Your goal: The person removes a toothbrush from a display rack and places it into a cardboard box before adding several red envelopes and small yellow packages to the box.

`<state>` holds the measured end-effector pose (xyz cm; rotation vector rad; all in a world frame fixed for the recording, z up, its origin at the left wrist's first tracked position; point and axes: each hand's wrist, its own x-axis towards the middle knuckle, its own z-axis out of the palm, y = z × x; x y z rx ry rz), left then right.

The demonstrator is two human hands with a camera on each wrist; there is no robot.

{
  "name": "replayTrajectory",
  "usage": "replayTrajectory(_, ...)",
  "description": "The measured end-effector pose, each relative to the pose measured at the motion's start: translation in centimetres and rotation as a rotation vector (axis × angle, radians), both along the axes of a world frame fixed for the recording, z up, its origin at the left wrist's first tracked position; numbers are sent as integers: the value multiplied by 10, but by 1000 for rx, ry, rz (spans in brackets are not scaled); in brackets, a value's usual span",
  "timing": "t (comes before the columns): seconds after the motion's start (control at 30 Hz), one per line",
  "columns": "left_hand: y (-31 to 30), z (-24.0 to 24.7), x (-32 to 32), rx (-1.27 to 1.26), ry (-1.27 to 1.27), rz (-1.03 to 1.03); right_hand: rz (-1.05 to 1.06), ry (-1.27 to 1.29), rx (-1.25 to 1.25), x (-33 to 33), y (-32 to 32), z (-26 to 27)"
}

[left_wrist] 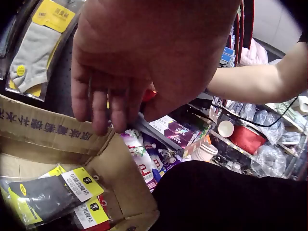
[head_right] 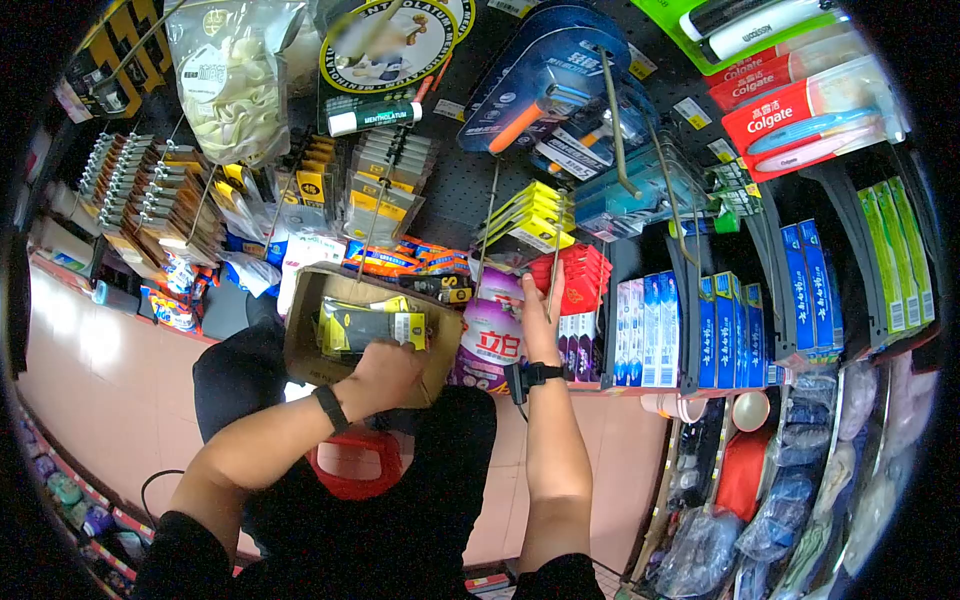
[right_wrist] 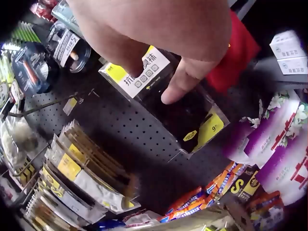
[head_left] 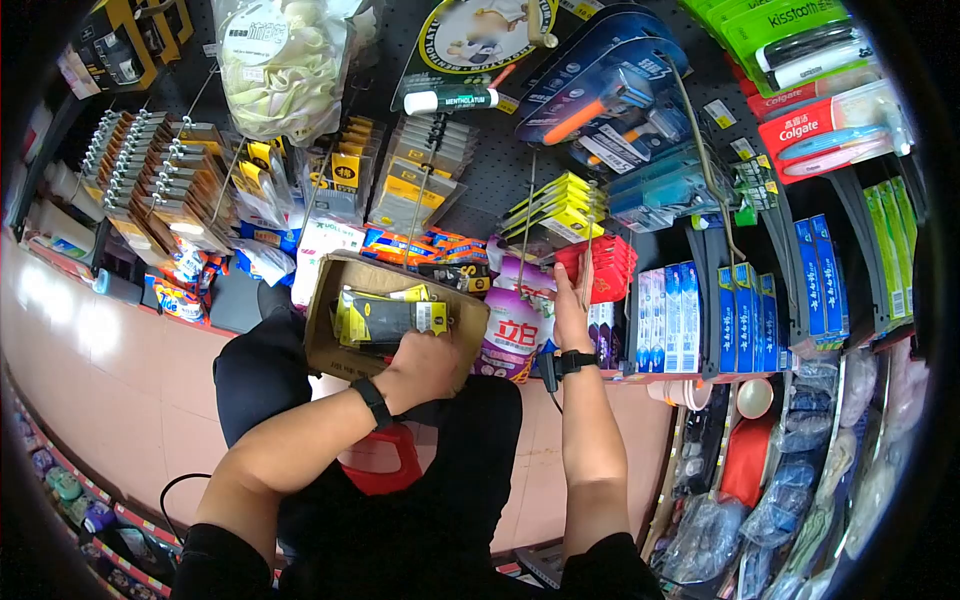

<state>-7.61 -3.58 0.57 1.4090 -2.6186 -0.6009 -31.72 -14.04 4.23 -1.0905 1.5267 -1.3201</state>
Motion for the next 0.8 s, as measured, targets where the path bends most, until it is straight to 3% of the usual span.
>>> replayTrajectory(0.23, 0, 2, -4, -31, 10, 17, 49, 58, 20, -17, -38, -14)
replayTrajectory(0.43, 0, -5, -7, -104, 101, 50, -52, 10, -3, -13, -43, -18)
replayTrajectory(0.8, 0, 7, -10, 36, -48, -6, 65, -281, -4, -18, -25, -17)
